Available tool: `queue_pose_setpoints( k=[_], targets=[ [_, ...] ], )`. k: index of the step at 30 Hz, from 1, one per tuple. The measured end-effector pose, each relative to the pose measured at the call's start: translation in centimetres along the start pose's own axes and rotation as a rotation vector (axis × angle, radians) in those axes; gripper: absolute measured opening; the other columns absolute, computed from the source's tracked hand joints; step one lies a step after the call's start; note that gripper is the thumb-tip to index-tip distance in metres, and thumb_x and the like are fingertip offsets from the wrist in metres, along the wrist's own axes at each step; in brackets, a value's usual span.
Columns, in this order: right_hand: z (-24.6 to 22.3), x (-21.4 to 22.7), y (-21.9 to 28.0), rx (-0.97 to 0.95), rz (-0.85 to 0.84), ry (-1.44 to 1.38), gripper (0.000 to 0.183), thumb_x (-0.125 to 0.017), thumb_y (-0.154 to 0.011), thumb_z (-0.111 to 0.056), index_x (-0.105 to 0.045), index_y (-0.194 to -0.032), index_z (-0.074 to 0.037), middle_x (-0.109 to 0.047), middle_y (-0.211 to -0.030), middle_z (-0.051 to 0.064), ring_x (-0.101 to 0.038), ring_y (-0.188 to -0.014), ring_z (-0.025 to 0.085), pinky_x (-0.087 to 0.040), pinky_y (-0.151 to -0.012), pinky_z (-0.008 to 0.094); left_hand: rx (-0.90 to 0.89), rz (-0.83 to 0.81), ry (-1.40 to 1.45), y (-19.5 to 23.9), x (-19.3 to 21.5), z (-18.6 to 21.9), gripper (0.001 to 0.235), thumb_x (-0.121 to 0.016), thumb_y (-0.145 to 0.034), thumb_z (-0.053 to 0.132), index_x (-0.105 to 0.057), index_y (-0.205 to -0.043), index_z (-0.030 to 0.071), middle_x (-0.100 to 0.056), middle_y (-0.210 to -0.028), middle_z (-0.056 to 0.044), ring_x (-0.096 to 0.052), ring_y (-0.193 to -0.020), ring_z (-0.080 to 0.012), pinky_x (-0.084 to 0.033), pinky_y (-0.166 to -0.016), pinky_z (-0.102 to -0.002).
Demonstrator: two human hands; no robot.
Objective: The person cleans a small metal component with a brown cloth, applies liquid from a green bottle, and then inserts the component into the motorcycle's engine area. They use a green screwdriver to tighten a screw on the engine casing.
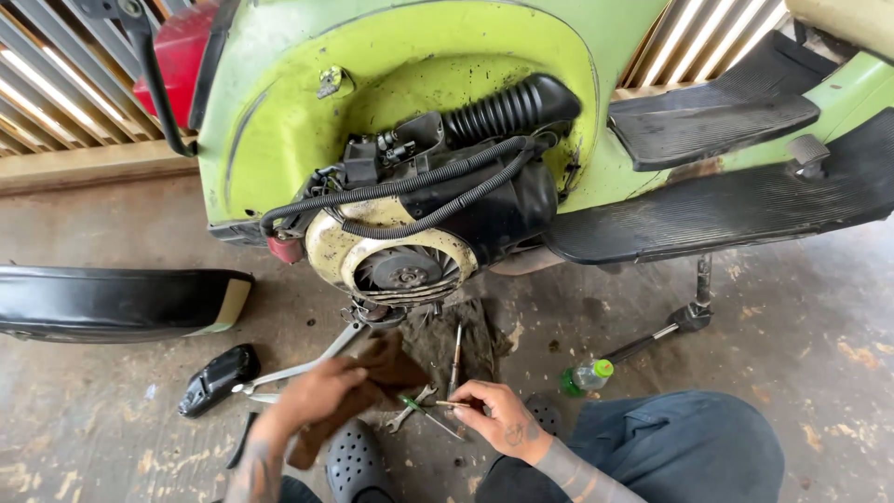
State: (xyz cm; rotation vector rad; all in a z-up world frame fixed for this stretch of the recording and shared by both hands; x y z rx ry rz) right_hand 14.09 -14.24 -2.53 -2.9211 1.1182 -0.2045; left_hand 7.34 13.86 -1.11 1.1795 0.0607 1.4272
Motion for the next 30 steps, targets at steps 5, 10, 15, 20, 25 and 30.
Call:
queue_pose_setpoints(
  k=[5, 10, 15, 20, 25, 30],
  targets=[
    [0.2, 0.2, 0.6, 0.022, -0.001, 0.023, 0.014, -0.068, -0.091, -0.013, -0.075, -0.098, -0.004, -0.073, -0.078, 0.003, -0.055, -0.062, 0.014, -0.043, -0.060, 0.029, -0.079, -0.146, 0.687, 3.8, -7.3, 2.5, 0.036, -0.053, -0.105, 0.023, -0.076, -0.115, -0.004, -0.065, -0.069, -0.005, -0.047, -0.048, -0.0114, -0.036, -0.045, -0.026],
    [-0.1, -0.1, 1.3, -0.041, -0.025, 0.059, 0.006, -0.069, -0.087, -0.003, -0.070, -0.093, -0.003, -0.069, -0.078, 0.004, -0.051, -0.059, 0.015, -0.040, -0.057, 0.030, 0.041, -0.156, 0.869, 4.7, -11.1, 3.9, 0.055, -0.052, -0.100, 0.032, -0.059, -0.147, 0.003, -0.073, -0.130, -0.007, -0.064, -0.110, -0.0193, -0.046, -0.098, -0.035],
    [-1.1, 0.2, 0.9, 0.073, 0.067, 0.284, 0.011, -0.062, -0.080, -0.008, -0.064, -0.090, -0.003, -0.067, -0.073, 0.007, -0.050, -0.057, 0.021, -0.042, -0.055, 0.034, -0.228, -0.407, 1.077, 3.6, -13.5, 3.5, 0.058, -0.034, -0.093, 0.005, -0.056, -0.146, -0.002, -0.073, -0.117, -0.021, -0.070, -0.091, -0.0256, -0.054, -0.074, -0.031],
    [1.3, -0.7, 1.0, -0.019, 0.055, 0.235, 0.006, -0.057, -0.090, -0.005, -0.063, -0.090, -0.002, -0.068, -0.068, 0.007, -0.055, -0.055, 0.021, -0.044, -0.055, 0.036, -0.485, 0.048, 0.515, 5.9, -11.5, 6.3, 0.033, -0.061, -0.089, 0.007, -0.071, -0.121, 0.005, -0.079, -0.100, -0.005, -0.071, -0.082, -0.0157, -0.058, -0.076, -0.029],
    [5.2, -1.1, 1.0, -0.204, 0.078, 0.055, 0.018, -0.053, -0.098, -0.009, -0.066, -0.092, 0.002, -0.064, -0.074, 0.002, -0.048, -0.065, 0.009, -0.041, -0.059, 0.029, -0.501, 0.283, 0.357, 6.3, -11.3, 6.2, 0.018, -0.064, -0.087, 0.013, -0.068, -0.102, 0.004, -0.076, -0.079, -0.009, -0.059, -0.059, -0.0227, -0.051, -0.060, -0.036],
    [0.7, -1.0, 0.5, -0.018, -0.009, 0.132, 0.012, -0.055, -0.095, -0.005, -0.067, -0.095, -0.001, -0.071, -0.074, 0.003, -0.051, -0.060, 0.011, -0.041, -0.055, 0.029, -0.460, 0.223, 0.372, 5.7, -11.4, 5.6, 0.016, -0.064, -0.089, 0.016, -0.064, -0.097, 0.002, -0.074, -0.078, -0.010, -0.058, -0.060, -0.0221, -0.050, -0.061, -0.038]
  ],
)
Point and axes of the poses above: each hand's wrist, its own y-axis away from the middle knuckle, its own x-axis out of the back of the hand, z = x × y, the point moved 6 cm from there along -y, towards the middle knuckle
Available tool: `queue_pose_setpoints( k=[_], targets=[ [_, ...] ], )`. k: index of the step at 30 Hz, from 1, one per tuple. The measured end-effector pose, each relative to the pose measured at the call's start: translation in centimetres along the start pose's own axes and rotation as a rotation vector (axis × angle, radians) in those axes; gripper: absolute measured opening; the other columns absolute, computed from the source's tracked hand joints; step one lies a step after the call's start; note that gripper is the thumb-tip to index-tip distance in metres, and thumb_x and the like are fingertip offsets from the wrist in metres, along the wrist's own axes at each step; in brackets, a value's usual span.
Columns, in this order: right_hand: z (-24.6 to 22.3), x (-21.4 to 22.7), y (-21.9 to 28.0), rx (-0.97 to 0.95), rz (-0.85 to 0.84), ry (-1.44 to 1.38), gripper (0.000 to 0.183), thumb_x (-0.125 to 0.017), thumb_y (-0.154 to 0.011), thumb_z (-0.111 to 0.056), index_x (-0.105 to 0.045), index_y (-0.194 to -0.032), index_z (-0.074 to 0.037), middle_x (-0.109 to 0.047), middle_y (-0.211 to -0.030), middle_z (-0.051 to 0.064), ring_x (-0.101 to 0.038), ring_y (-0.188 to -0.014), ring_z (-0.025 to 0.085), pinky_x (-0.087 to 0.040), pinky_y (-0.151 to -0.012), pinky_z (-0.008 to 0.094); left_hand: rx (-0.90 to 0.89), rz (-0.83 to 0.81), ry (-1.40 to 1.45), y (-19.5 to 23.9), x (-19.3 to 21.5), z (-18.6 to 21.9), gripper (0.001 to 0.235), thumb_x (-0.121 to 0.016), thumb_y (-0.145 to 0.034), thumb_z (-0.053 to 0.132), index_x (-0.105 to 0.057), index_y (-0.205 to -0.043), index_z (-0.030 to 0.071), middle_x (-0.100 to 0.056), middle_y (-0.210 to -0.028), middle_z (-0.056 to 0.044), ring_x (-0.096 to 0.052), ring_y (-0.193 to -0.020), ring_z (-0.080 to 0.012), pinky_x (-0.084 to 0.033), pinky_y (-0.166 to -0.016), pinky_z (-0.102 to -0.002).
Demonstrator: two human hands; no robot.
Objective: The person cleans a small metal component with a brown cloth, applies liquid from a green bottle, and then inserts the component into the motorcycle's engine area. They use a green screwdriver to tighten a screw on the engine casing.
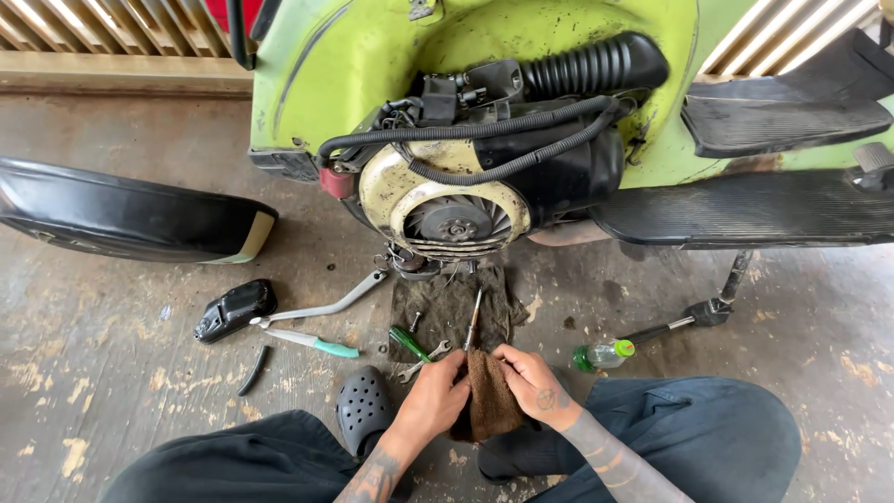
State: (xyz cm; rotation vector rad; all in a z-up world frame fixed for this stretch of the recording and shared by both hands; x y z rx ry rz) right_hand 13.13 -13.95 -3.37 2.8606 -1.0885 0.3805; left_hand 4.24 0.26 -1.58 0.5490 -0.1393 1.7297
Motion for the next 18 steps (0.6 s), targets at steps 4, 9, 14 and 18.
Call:
queue_pose_setpoints(
  k=[4, 9, 14, 18],
  targets=[
    [-2.4, 0.8, 0.0, 0.073, -0.026, 0.156, 0.019, -0.055, -0.088, -0.003, -0.068, -0.101, -0.003, -0.075, -0.073, 0.006, -0.060, -0.056, 0.020, -0.046, -0.056, 0.034, 0.102, -0.086, 0.109, -0.8, 0.1, -1.5, 0.024, -0.059, -0.091, 0.012, -0.072, -0.110, 0.006, -0.076, -0.085, -0.003, -0.061, -0.068, -0.0131, -0.052, -0.064, -0.030],
    [-5.3, 1.1, 0.3, 0.128, 0.007, 0.331, 0.022, -0.064, -0.081, 0.000, -0.067, -0.102, -0.007, -0.078, -0.082, 0.006, -0.064, -0.056, 0.021, -0.048, -0.054, 0.035, 0.128, -0.270, 0.625, -1.2, -0.4, -2.7, 0.032, -0.059, -0.098, 0.007, -0.068, -0.127, -0.003, -0.075, -0.112, -0.009, -0.070, -0.094, -0.0129, -0.058, -0.084, -0.025],
    [-5.0, 0.8, 0.0, 0.040, 0.139, 0.274, 0.014, -0.061, -0.090, -0.010, -0.069, -0.092, 0.001, -0.072, -0.067, 0.008, -0.054, -0.049, 0.020, -0.042, -0.050, 0.034, 0.090, -0.222, 0.738, -1.1, -0.6, -3.0, 0.023, -0.057, -0.095, -0.006, -0.070, -0.113, -0.003, -0.072, -0.100, -0.007, -0.064, -0.085, -0.0123, -0.053, -0.076, -0.024],
    [0.4, -0.6, -0.2, -0.168, 0.031, -0.260, 0.032, -0.049, -0.105, -0.016, -0.065, -0.083, 0.001, -0.058, -0.071, -0.002, -0.044, -0.061, 0.008, -0.035, -0.055, 0.028, 0.038, -0.118, 0.644, -1.2, -0.4, -3.9, 0.031, -0.052, -0.088, -0.012, -0.074, -0.106, 0.000, -0.069, -0.088, -0.003, -0.054, -0.071, -0.0081, -0.041, -0.063, -0.021]
  ],
)
Point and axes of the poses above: each hand's wrist, its own y-axis away from the middle knuckle, its own x-axis out of the back of the hand, z = x × y, the point moved 6 cm from there along -y, towards the middle knuckle
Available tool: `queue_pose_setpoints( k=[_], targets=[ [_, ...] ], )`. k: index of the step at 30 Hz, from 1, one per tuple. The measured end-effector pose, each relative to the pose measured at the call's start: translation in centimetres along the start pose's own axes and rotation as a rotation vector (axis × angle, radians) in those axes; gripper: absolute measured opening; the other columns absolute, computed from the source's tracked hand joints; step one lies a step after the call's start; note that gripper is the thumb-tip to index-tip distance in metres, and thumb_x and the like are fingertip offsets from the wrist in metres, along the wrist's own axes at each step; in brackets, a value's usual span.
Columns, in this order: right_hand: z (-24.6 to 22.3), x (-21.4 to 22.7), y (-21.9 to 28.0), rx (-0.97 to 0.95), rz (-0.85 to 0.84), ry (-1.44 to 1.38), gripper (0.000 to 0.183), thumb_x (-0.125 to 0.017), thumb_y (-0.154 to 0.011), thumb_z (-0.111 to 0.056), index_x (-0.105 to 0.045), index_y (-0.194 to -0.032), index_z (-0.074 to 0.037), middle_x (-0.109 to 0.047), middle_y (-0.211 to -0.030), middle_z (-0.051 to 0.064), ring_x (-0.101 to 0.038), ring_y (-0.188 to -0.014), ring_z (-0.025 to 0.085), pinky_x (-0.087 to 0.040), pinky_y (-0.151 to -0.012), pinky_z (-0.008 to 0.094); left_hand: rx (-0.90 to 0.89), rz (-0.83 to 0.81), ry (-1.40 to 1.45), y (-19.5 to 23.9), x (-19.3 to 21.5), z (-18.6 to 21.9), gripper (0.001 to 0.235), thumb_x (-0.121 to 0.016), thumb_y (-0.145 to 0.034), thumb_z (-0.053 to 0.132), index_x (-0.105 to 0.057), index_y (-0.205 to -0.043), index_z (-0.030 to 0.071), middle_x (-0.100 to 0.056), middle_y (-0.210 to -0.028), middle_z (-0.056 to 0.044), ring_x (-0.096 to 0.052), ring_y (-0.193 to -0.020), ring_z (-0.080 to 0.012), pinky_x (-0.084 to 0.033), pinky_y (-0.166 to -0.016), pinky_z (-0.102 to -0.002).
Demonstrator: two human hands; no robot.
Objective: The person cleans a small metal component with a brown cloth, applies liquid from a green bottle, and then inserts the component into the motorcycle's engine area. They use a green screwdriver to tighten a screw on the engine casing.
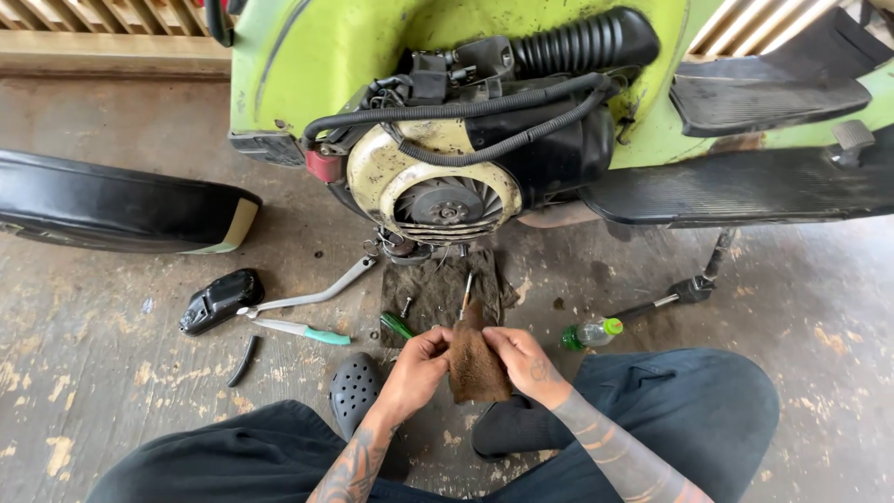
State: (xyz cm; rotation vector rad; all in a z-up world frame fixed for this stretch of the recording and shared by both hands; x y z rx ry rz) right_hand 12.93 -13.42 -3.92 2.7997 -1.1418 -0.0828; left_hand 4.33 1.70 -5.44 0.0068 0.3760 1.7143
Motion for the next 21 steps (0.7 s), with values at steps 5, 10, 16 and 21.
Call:
queue_pose_setpoints(
  k=[5, 10, 16, 21],
  targets=[
    [-1.4, -1.3, 0.8, 0.220, -0.055, 0.197, 0.015, -0.052, -0.090, 0.005, -0.060, -0.100, -0.002, -0.062, -0.089, 0.005, -0.052, -0.072, 0.017, -0.043, -0.067, 0.030, 0.188, -0.001, 0.367, -0.3, 1.2, -2.6, 0.026, -0.052, -0.097, -0.006, -0.070, -0.115, -0.003, -0.071, -0.101, -0.011, -0.064, -0.084, -0.0155, -0.052, -0.078, -0.028],
    [-5.1, -2.2, 2.0, 0.704, -0.008, 0.653, 0.029, -0.058, -0.073, 0.009, -0.062, -0.101, 0.003, -0.068, -0.098, 0.015, -0.062, -0.080, 0.032, -0.052, -0.075, 0.039, 0.295, 0.013, 0.500, 0.2, 1.2, -2.6, 0.033, -0.050, -0.100, 0.000, -0.068, -0.128, -0.004, -0.073, -0.110, -0.015, -0.068, -0.089, -0.0192, -0.055, -0.082, -0.031],
    [-6.0, -1.5, 2.0, 0.618, 0.111, 0.627, 0.026, -0.067, -0.077, 0.005, -0.065, -0.102, -0.002, -0.075, -0.096, 0.009, -0.071, -0.072, 0.027, -0.055, -0.065, 0.035, 0.188, 0.047, 0.260, -0.3, 1.7, -2.3, 0.037, -0.047, -0.094, -0.010, -0.070, -0.122, -0.005, -0.073, -0.110, -0.012, -0.066, -0.092, -0.0165, -0.052, -0.083, -0.026],
    [-6.0, -1.9, 2.0, 0.632, 0.053, 0.799, 0.013, -0.064, -0.079, -0.002, -0.056, -0.089, -0.004, -0.062, -0.080, 0.009, -0.057, -0.061, 0.028, -0.047, -0.058, 0.039, 0.112, 0.021, 0.119, -0.5, 1.8, -2.4, 0.016, -0.055, -0.097, -0.007, -0.069, -0.103, -0.002, -0.071, -0.095, -0.007, -0.061, -0.081, -0.0105, -0.049, -0.073, -0.023]
  ],
)
Point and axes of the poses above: each hand's wrist, its own y-axis away from the middle knuckle, its own x-axis out of the back of the hand, z = x × y, the point moved 6 cm from there along -y, towards the middle knuckle
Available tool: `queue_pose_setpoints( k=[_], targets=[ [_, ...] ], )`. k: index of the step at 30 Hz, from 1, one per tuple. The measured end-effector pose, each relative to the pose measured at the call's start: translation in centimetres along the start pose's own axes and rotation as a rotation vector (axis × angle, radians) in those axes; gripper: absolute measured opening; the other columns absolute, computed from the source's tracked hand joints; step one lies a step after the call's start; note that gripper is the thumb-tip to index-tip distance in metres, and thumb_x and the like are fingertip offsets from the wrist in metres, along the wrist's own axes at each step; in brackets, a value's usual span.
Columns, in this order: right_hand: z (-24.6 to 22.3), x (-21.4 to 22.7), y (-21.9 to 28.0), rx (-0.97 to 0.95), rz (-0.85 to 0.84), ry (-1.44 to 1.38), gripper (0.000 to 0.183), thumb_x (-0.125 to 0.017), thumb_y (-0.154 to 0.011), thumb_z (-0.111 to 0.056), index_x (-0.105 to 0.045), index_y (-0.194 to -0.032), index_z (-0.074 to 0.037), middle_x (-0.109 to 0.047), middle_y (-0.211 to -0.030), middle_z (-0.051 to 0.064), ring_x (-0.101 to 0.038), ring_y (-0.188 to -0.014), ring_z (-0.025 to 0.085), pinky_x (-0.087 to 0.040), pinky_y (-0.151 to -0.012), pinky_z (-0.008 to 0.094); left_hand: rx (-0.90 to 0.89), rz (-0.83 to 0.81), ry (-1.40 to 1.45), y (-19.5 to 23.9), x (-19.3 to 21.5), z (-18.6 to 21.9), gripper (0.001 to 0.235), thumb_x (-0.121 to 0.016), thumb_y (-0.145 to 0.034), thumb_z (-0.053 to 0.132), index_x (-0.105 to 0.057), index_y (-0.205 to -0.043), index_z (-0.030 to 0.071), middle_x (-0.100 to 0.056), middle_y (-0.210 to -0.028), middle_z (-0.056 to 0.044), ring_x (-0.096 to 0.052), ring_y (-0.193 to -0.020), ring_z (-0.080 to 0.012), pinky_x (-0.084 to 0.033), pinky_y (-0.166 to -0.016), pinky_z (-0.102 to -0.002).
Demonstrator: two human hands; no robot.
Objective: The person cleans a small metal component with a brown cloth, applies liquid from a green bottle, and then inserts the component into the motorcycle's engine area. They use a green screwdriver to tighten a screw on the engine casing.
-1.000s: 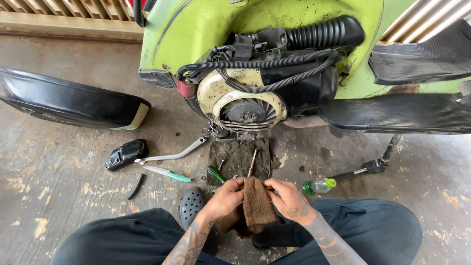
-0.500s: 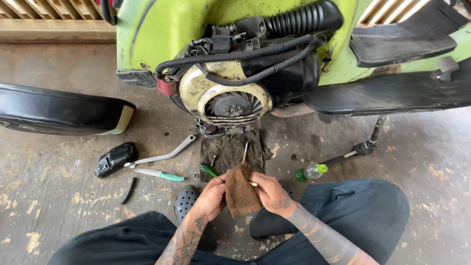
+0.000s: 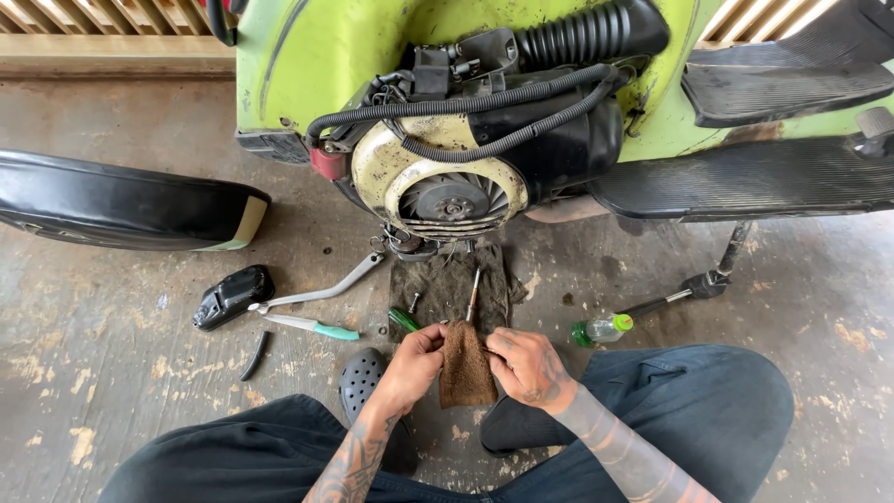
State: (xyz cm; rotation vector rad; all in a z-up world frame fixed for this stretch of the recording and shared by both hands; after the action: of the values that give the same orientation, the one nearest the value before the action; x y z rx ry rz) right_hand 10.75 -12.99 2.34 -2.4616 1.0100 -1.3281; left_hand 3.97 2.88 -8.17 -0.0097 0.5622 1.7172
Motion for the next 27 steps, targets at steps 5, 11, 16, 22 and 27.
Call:
queue_pose_setpoints(
  k=[5, 11, 16, 22, 27],
  targets=[
    [5.3, -3.3, 2.7, -0.537, -0.224, -0.675, 0.029, -0.055, -0.099, -0.021, -0.061, -0.077, -0.003, -0.060, -0.061, 0.005, -0.044, -0.049, 0.016, -0.035, -0.049, 0.032, 0.009, -0.100, -0.020, 0.6, -0.6, 0.8, 0.025, -0.053, -0.092, -0.011, -0.072, -0.106, -0.002, -0.071, -0.094, -0.006, -0.061, -0.081, -0.0108, -0.050, -0.077, -0.023],
    [8.1, -6.7, 6.4, -1.105, -0.215, -1.275, 0.047, -0.058, -0.105, -0.035, -0.052, -0.065, -0.010, -0.044, -0.053, -0.003, -0.027, -0.036, 0.008, -0.015, -0.034, 0.026, 0.070, -0.196, 0.055, 1.2, -2.3, -0.2, 0.012, -0.064, -0.094, -0.007, -0.070, -0.101, 0.000, -0.070, -0.090, -0.004, -0.061, -0.076, -0.0085, -0.049, -0.071, -0.021],
    [6.7, -5.5, 4.9, -0.802, -0.167, -1.075, 0.031, -0.051, -0.105, -0.021, -0.069, -0.099, 0.004, -0.063, -0.085, 0.001, -0.050, -0.073, 0.009, -0.041, -0.065, 0.026, 0.108, -0.114, 0.241, 0.8, -1.6, -0.9, 0.031, -0.057, -0.097, -0.005, -0.069, -0.126, -0.004, -0.073, -0.112, -0.012, -0.067, -0.097, -0.0170, -0.054, -0.090, -0.028],
    [1.6, -1.1, 1.3, -0.231, -0.031, -0.199, 0.015, -0.058, -0.083, 0.005, -0.058, -0.096, -0.002, -0.066, -0.085, 0.010, -0.060, -0.064, 0.027, -0.048, -0.063, 0.038, 0.139, 0.077, 0.136, 0.6, -1.0, -1.0, 0.033, -0.052, -0.098, -0.003, -0.069, -0.125, -0.004, -0.073, -0.108, -0.012, -0.066, -0.088, -0.0144, -0.054, -0.080, -0.026],
    [2.8, -1.9, 1.7, -0.133, -0.107, -0.099, 0.033, -0.045, -0.096, -0.002, -0.075, -0.107, -0.012, -0.061, -0.074, 0.005, -0.065, -0.066, 0.026, -0.057, -0.063, 0.036, -0.010, 0.101, -0.081, 1.6, -2.0, 1.7, 0.017, -0.060, -0.090, -0.010, -0.074, -0.093, -0.001, -0.063, -0.074, -0.008, -0.059, -0.065, -0.0179, -0.053, -0.065, -0.030]
  ],
)
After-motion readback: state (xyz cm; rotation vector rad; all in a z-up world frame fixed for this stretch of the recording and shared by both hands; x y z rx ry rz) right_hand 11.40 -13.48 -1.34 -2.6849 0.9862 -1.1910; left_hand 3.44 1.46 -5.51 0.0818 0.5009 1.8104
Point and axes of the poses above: each hand's wrist, its own y-axis away from the middle knuckle, its own x-axis out of the back of the hand, z = x × y, the point moved 6 cm from there along -y, towards the middle knuckle
